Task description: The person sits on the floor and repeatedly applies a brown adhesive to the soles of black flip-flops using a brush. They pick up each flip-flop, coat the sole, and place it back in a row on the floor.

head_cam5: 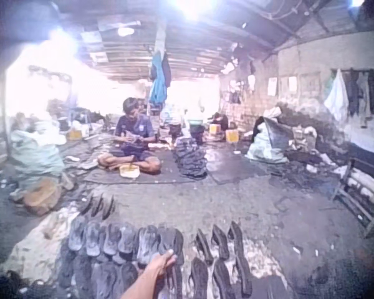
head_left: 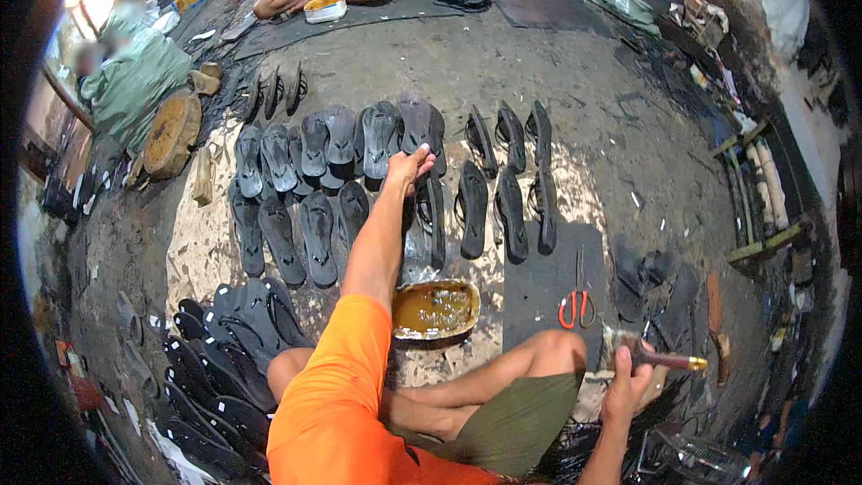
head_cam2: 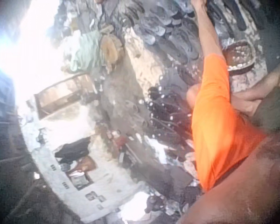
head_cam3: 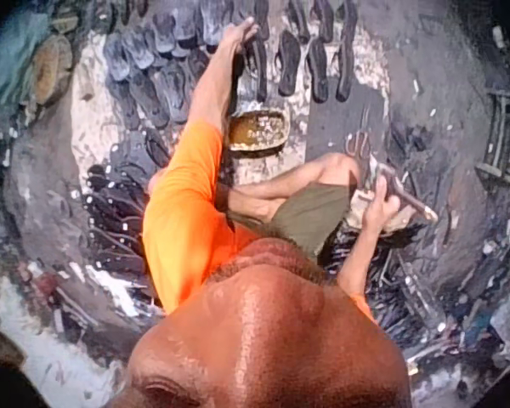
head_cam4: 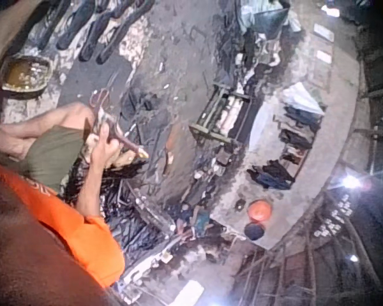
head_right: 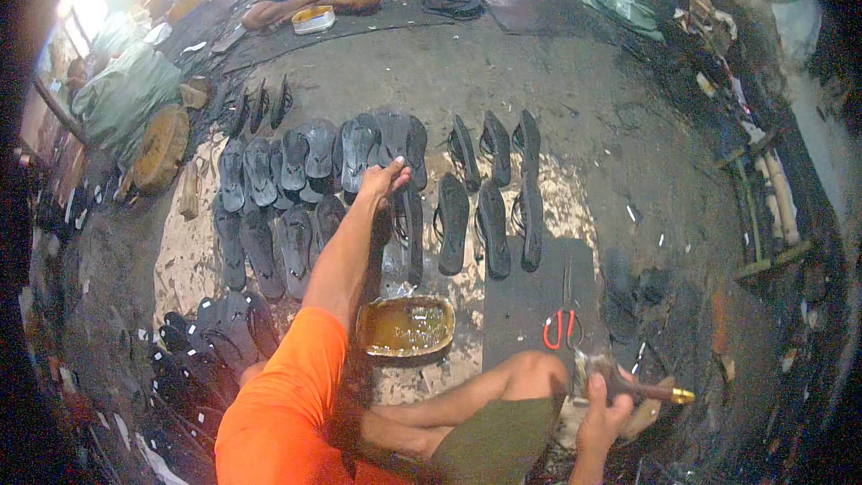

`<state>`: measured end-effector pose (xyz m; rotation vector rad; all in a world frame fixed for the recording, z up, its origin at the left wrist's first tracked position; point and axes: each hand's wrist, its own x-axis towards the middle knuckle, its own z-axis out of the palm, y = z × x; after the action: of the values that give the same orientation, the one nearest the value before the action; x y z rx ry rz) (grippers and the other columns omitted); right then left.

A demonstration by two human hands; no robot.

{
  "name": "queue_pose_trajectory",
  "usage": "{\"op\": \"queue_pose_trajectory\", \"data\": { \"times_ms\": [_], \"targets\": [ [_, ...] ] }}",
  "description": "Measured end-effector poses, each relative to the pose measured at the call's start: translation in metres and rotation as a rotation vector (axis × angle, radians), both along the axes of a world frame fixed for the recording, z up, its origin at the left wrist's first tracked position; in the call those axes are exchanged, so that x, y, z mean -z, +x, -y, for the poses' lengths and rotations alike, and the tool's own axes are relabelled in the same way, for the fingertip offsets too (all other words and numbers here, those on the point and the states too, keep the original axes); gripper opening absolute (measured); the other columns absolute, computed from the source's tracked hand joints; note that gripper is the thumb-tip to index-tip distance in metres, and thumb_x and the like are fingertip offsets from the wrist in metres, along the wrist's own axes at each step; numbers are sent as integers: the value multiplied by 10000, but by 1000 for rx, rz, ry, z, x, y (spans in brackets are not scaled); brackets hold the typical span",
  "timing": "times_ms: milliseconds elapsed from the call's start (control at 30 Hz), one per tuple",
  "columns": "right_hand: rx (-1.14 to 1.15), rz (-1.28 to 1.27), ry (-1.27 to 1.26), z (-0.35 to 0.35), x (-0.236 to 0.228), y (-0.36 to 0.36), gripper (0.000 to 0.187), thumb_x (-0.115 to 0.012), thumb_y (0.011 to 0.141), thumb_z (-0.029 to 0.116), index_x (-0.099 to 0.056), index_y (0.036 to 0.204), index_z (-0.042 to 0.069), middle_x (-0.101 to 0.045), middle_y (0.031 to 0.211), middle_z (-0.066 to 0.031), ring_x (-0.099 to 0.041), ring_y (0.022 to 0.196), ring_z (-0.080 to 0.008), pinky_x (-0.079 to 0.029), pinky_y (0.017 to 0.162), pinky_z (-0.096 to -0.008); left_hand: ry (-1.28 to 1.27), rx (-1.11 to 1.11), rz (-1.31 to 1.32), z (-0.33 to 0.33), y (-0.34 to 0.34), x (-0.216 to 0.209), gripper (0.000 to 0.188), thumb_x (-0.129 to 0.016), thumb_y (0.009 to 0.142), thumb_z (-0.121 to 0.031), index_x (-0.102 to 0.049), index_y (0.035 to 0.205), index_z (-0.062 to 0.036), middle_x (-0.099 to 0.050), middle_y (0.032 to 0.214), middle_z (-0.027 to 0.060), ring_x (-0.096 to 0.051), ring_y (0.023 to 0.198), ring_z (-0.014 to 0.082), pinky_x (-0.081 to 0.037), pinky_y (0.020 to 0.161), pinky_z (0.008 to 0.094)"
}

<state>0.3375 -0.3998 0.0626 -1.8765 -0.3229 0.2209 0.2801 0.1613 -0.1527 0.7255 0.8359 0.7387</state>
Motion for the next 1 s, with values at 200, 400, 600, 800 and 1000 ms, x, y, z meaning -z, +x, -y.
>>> {"op": "queue_pose_trajectory", "data": {
  "times_ms": [200, 400, 600, 800, 1000],
  "targets": [
    [41, -96, 34, -21, 7, -11, 363, -648, 930, 220, -525, 1213, 29, -579, 1028, -4, -517, 943, -101, -407, 871, -263, -167, -43, 45, 11, -27, 14, 448, -752, 827, -87, -473, 1076, 160, -661, 931, 165, -696, 779, 241, -624, 641, 262],
    [-183, -183, 164, -85, -6, -38, 336, -674, 913, 209, -544, 1158, 20, -585, 1008, -14, -542, 924, -107, -433, 866, -262, 47, -112, -150, 47, -34, -6, 840, -725, 860, -141, -155, 1436, 81, -616, 1088, 186, -694, 786, 247, -587, 580, 291],
    [-151, -138, 76, -76, -21, -49, 329, -673, 909, 195, -542, 1145, 7, -584, 987, -13, -536, 901, -104, -433, 855, -260, 145, -338, 51, 61, -5, -17, 687, -671, 899, -101, -287, 1468, -79, -589, 1104, 173, -668, 676, 188, -529, 495, 262],
    [-46, -55, 7, -53, -14, -32, 357, -672, 909, 175, -523, 1185, 5, -576, 991, -13, -517, 883, -96, -417, 830, -255, 91, -320, 9, 17, 14, 0, 656, -591, 953, -126, -233, 1502, -97, -566, 1199, 210, -690, 702, 222, -562, 533, 285],
    [-77, -109, 99, -75, 9, -14, 407, -673, 921, 209, -513, 1234, 5, -557, 952, 10, -504, 844, -81, -422, 764, -247, -157, -223, -108, 40, -14, -26, 858, -576, 961, -268, 61, 1523, -148, -490, 1315, 250, -700, 801, 299, -601, 590, 348]
  ]
}}
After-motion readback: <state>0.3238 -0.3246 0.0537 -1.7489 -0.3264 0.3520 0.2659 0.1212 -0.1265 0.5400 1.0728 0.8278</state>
